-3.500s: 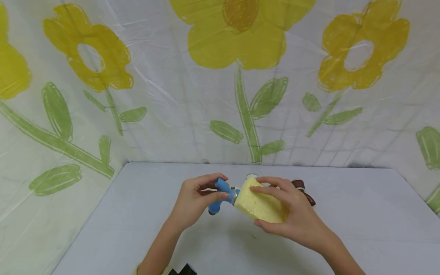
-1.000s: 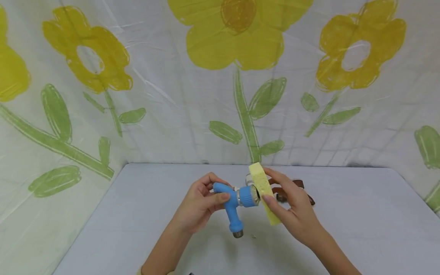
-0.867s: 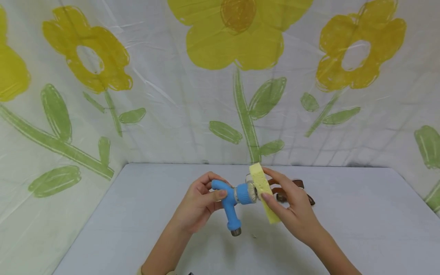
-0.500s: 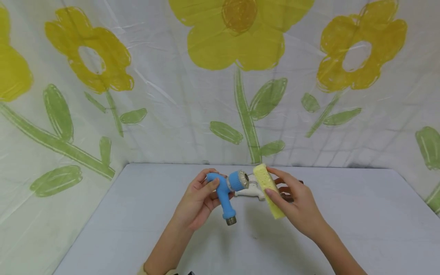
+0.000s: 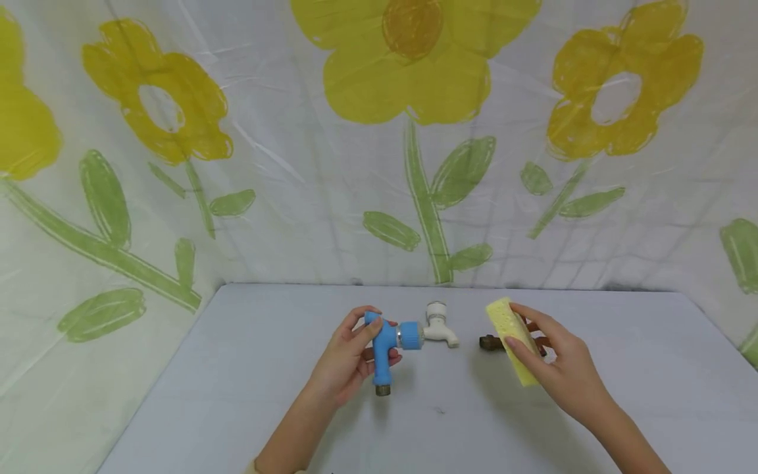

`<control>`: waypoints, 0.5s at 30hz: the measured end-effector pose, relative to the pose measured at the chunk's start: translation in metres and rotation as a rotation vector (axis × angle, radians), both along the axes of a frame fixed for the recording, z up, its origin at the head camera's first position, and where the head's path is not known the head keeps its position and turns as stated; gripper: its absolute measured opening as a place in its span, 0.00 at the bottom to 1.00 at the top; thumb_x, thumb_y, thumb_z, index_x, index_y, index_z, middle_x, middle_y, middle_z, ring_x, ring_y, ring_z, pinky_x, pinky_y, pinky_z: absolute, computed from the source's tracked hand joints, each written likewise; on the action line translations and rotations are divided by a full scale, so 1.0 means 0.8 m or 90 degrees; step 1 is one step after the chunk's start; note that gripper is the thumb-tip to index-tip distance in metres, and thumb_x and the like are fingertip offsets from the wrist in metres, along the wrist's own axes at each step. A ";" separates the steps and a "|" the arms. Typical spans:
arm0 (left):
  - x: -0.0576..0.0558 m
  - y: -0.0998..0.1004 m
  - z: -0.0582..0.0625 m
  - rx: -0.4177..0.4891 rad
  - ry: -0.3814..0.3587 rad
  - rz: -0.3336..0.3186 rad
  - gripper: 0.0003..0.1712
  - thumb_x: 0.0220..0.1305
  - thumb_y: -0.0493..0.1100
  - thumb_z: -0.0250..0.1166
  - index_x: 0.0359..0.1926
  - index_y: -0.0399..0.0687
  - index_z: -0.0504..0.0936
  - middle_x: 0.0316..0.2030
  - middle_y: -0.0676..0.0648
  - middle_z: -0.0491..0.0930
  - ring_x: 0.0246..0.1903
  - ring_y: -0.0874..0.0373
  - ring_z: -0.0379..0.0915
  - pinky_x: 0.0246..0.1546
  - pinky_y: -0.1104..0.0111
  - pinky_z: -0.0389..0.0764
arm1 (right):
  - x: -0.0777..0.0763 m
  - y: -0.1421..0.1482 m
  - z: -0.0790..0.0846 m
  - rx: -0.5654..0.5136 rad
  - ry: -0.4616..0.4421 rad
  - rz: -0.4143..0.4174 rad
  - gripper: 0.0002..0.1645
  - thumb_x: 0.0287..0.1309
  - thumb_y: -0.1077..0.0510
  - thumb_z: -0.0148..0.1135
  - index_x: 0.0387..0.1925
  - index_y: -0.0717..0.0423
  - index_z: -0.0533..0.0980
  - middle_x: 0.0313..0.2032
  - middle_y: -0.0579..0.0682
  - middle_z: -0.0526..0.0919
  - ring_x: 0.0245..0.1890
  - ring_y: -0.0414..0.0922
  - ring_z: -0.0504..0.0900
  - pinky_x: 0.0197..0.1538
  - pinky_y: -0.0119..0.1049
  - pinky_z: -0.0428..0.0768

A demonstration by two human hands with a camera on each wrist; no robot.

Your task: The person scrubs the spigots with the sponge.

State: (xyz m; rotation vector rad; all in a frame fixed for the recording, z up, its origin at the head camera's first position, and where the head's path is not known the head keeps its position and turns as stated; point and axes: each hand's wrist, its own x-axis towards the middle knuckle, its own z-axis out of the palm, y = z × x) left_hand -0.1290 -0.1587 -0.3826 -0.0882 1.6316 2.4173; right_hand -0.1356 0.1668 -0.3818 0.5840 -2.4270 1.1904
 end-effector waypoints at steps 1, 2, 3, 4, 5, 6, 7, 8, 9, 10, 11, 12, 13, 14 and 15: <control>-0.001 -0.001 -0.002 0.010 -0.006 -0.014 0.09 0.83 0.45 0.57 0.57 0.53 0.71 0.57 0.43 0.79 0.33 0.56 0.85 0.47 0.60 0.90 | 0.000 0.005 -0.003 0.002 0.004 -0.005 0.31 0.64 0.67 0.72 0.68 0.56 0.77 0.56 0.55 0.85 0.46 0.26 0.76 0.42 0.19 0.80; -0.001 -0.003 -0.003 0.024 -0.010 -0.029 0.09 0.84 0.46 0.56 0.58 0.54 0.70 0.60 0.43 0.78 0.34 0.56 0.84 0.48 0.61 0.89 | -0.002 0.011 -0.006 0.005 0.007 -0.011 0.31 0.64 0.66 0.72 0.68 0.56 0.78 0.58 0.56 0.85 0.47 0.25 0.75 0.43 0.17 0.79; -0.002 -0.006 -0.004 0.037 -0.012 -0.042 0.09 0.84 0.47 0.55 0.58 0.55 0.70 0.62 0.43 0.77 0.35 0.56 0.84 0.49 0.61 0.89 | -0.003 0.016 -0.008 0.006 0.008 -0.016 0.31 0.64 0.66 0.72 0.68 0.56 0.78 0.59 0.56 0.84 0.47 0.24 0.74 0.44 0.15 0.78; -0.002 -0.009 -0.006 0.051 -0.012 -0.055 0.09 0.85 0.48 0.54 0.58 0.56 0.70 0.64 0.43 0.76 0.37 0.56 0.85 0.51 0.61 0.89 | -0.004 0.022 -0.011 0.008 0.007 -0.020 0.31 0.63 0.66 0.72 0.68 0.56 0.78 0.59 0.57 0.84 0.47 0.23 0.74 0.44 0.15 0.77; -0.003 -0.012 -0.008 0.064 -0.009 -0.067 0.08 0.85 0.47 0.53 0.59 0.56 0.70 0.65 0.44 0.75 0.39 0.55 0.85 0.52 0.60 0.88 | -0.006 0.028 -0.013 0.012 0.006 -0.026 0.32 0.63 0.66 0.73 0.68 0.56 0.78 0.60 0.57 0.84 0.48 0.23 0.73 0.44 0.14 0.77; -0.004 -0.015 -0.009 0.074 -0.002 -0.078 0.08 0.85 0.46 0.53 0.59 0.56 0.70 0.66 0.46 0.75 0.42 0.55 0.85 0.54 0.60 0.87 | -0.007 0.034 -0.015 0.018 0.007 -0.033 0.32 0.63 0.65 0.73 0.68 0.55 0.78 0.60 0.56 0.84 0.47 0.22 0.72 0.43 0.14 0.76; -0.005 -0.018 -0.010 0.079 0.007 -0.088 0.09 0.85 0.45 0.53 0.59 0.56 0.71 0.66 0.47 0.76 0.44 0.54 0.86 0.55 0.59 0.87 | -0.009 0.040 -0.017 0.022 0.008 -0.040 0.32 0.62 0.65 0.74 0.68 0.55 0.78 0.60 0.55 0.83 0.47 0.22 0.72 0.43 0.14 0.76; -0.006 -0.022 -0.011 0.078 0.020 -0.096 0.10 0.85 0.43 0.53 0.61 0.54 0.71 0.65 0.48 0.76 0.46 0.53 0.86 0.57 0.57 0.86 | -0.011 0.046 -0.019 0.028 0.011 -0.046 0.33 0.61 0.65 0.75 0.67 0.55 0.78 0.60 0.53 0.83 0.47 0.21 0.72 0.43 0.14 0.76; -0.008 -0.025 -0.012 0.068 0.037 -0.103 0.11 0.84 0.41 0.54 0.62 0.52 0.72 0.64 0.49 0.78 0.48 0.52 0.86 0.58 0.57 0.86 | -0.013 0.052 -0.021 0.033 0.015 -0.049 0.34 0.59 0.66 0.76 0.67 0.55 0.79 0.60 0.49 0.83 0.47 0.21 0.71 0.43 0.14 0.75; -0.010 -0.028 -0.013 0.049 0.058 -0.110 0.13 0.83 0.39 0.54 0.63 0.49 0.72 0.63 0.49 0.78 0.49 0.51 0.86 0.59 0.56 0.85 | -0.015 0.058 -0.023 0.037 0.020 -0.052 0.35 0.58 0.66 0.77 0.67 0.55 0.79 0.59 0.48 0.82 0.47 0.21 0.71 0.43 0.13 0.75; -0.012 -0.031 -0.012 0.025 0.079 -0.113 0.15 0.82 0.37 0.56 0.65 0.45 0.73 0.62 0.49 0.79 0.49 0.50 0.86 0.59 0.55 0.85 | -0.016 0.064 -0.025 0.043 0.022 -0.056 0.36 0.56 0.66 0.78 0.67 0.55 0.79 0.59 0.47 0.82 0.47 0.20 0.71 0.43 0.13 0.75; -0.015 -0.035 -0.012 -0.006 0.102 -0.116 0.17 0.81 0.35 0.57 0.66 0.41 0.73 0.61 0.48 0.79 0.50 0.49 0.86 0.59 0.55 0.85 | -0.018 0.070 -0.026 0.049 0.022 -0.060 0.37 0.54 0.66 0.79 0.66 0.56 0.79 0.58 0.48 0.83 0.47 0.20 0.71 0.43 0.13 0.74; -0.017 -0.038 -0.012 -0.048 0.126 -0.116 0.19 0.80 0.34 0.58 0.67 0.37 0.73 0.62 0.47 0.79 0.50 0.48 0.87 0.58 0.56 0.86 | -0.020 0.076 -0.027 0.057 0.019 -0.063 0.38 0.53 0.66 0.80 0.66 0.56 0.79 0.58 0.49 0.83 0.47 0.20 0.71 0.43 0.13 0.74; -0.019 -0.042 -0.011 -0.094 0.148 -0.115 0.21 0.78 0.34 0.60 0.68 0.34 0.74 0.62 0.45 0.79 0.50 0.46 0.87 0.58 0.57 0.86 | -0.021 0.082 -0.028 0.068 0.010 -0.068 0.38 0.52 0.65 0.81 0.66 0.56 0.79 0.57 0.51 0.84 0.46 0.20 0.71 0.42 0.14 0.75; -0.022 -0.046 -0.010 -0.145 0.170 -0.114 0.22 0.77 0.33 0.61 0.68 0.32 0.75 0.63 0.42 0.79 0.51 0.45 0.86 0.57 0.59 0.86 | -0.022 0.088 -0.028 0.079 -0.003 -0.072 0.39 0.52 0.64 0.82 0.66 0.57 0.78 0.57 0.55 0.85 0.46 0.22 0.73 0.40 0.16 0.76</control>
